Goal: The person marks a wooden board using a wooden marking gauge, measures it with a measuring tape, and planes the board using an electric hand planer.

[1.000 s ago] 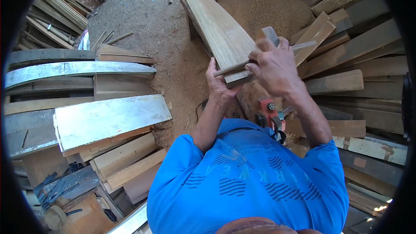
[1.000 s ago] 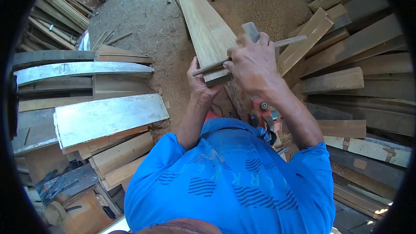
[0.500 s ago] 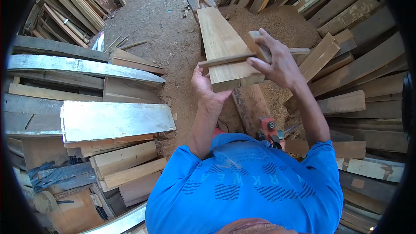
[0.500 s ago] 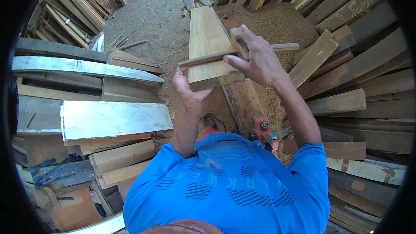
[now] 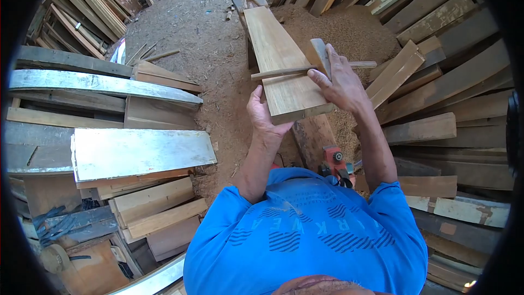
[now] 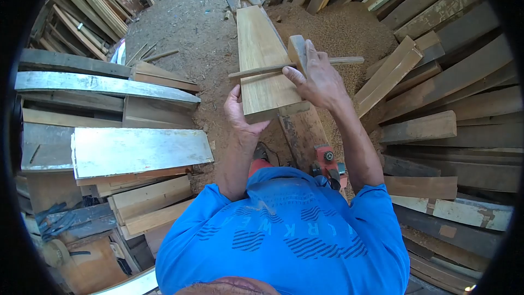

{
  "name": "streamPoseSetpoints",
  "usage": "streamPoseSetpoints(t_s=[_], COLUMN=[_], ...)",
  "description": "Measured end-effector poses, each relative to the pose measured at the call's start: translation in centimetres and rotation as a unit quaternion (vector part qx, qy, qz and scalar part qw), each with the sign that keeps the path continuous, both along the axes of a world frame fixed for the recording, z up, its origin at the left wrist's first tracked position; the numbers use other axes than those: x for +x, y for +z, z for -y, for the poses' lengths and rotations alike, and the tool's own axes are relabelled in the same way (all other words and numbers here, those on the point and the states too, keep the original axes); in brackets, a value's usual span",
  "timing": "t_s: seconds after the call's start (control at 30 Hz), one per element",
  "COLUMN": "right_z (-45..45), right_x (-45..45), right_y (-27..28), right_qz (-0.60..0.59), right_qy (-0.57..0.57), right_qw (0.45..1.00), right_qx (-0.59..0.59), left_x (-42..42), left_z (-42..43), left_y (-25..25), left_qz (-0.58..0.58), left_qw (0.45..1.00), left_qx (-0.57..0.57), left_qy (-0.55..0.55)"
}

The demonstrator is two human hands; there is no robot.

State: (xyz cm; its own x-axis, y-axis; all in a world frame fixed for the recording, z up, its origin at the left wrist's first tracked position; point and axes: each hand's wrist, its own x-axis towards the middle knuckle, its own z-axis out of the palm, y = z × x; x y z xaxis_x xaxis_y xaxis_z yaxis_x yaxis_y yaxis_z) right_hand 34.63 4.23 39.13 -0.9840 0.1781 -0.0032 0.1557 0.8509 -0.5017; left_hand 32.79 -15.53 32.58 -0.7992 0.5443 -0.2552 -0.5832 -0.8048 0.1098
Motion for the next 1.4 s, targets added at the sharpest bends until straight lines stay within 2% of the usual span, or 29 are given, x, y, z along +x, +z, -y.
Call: streamPoseSetpoints(t_s=[0.07,0.17,0.27,0.37,0.47,0.57,0.67,0.7,0.8,0.87,0.97,1.1,1.17,1.27,1.37,1.4], right_z=[-1.3,-2.8,-1.5,-1.6,0.0,0.4,0.8,0.7,1.2,1.6,2.5,2.3,1.7,0.5,1.6,2.1], right_x=[-0.8,-2.2,-2.6,-3.1,-1.0,0.2,2.2,3.1,5.1,5.8,5.5,3.2,1.7,0.1,-0.8,-0.7], right_y=[-0.7,-0.1,-1.5,-5.6,-2.2,-1.4,1.9,2.3,5.9,6.0,6.0,3.1,2.1,0.9,1.6,1.6], right_qz=[-0.011,0.081,0.049,-0.133,-0.007,-0.026,0.019,-0.007,0.113,0.085,0.074,0.051,0.048,0.082,0.169,0.162], right_qy=[0.031,0.060,0.066,0.130,0.104,0.083,0.090,0.100,0.116,0.110,0.095,0.067,0.063,0.095,0.061,0.046], right_qw=[0.999,0.971,0.992,0.982,0.994,0.996,0.995,0.995,0.987,0.990,0.991,0.991,0.990,0.991,0.980,0.978], right_qx=[-0.035,-0.218,-0.097,-0.024,-0.030,-0.031,-0.033,-0.028,-0.010,0.008,0.054,0.102,0.116,0.056,0.085,0.122], left_x=[-0.1,0.2,0.9,1.1,0.8,0.7,0.9,1.1,0.9,1.0,1.0,1.1,1.0,1.5,1.6,1.7], left_z=[0.3,0.6,-0.2,-0.3,-0.1,0.1,0.1,0.3,0.5,0.3,0.2,-0.1,-0.8,-1.2,-1.7,-2.0], left_y=[-0.9,-1.7,-2.2,-3.3,-3.4,-3.8,-3.1,-2.7,-4.0,-3.6,-4.4,-5.3,-4.5,-4.1,-4.9,-5.3], left_qz=[-0.008,0.006,0.018,0.018,0.013,-0.004,-0.004,-0.007,-0.020,-0.034,-0.036,-0.022,-0.005,0.000,-0.006,-0.007], left_qw=[1.000,1.000,1.000,1.000,1.000,1.000,1.000,1.000,1.000,0.999,0.999,0.992,0.998,1.000,1.000,1.000], left_qx=[0.018,0.004,-0.014,-0.003,-0.011,-0.022,-0.003,-0.004,0.003,-0.036,-0.015,0.122,0.064,0.024,0.016,0.015], left_qy=[-0.010,-0.015,-0.011,0.000,-0.004,-0.008,-0.011,-0.010,-0.007,0.009,0.019,-0.026,-0.013,-0.004,-0.009,-0.006])
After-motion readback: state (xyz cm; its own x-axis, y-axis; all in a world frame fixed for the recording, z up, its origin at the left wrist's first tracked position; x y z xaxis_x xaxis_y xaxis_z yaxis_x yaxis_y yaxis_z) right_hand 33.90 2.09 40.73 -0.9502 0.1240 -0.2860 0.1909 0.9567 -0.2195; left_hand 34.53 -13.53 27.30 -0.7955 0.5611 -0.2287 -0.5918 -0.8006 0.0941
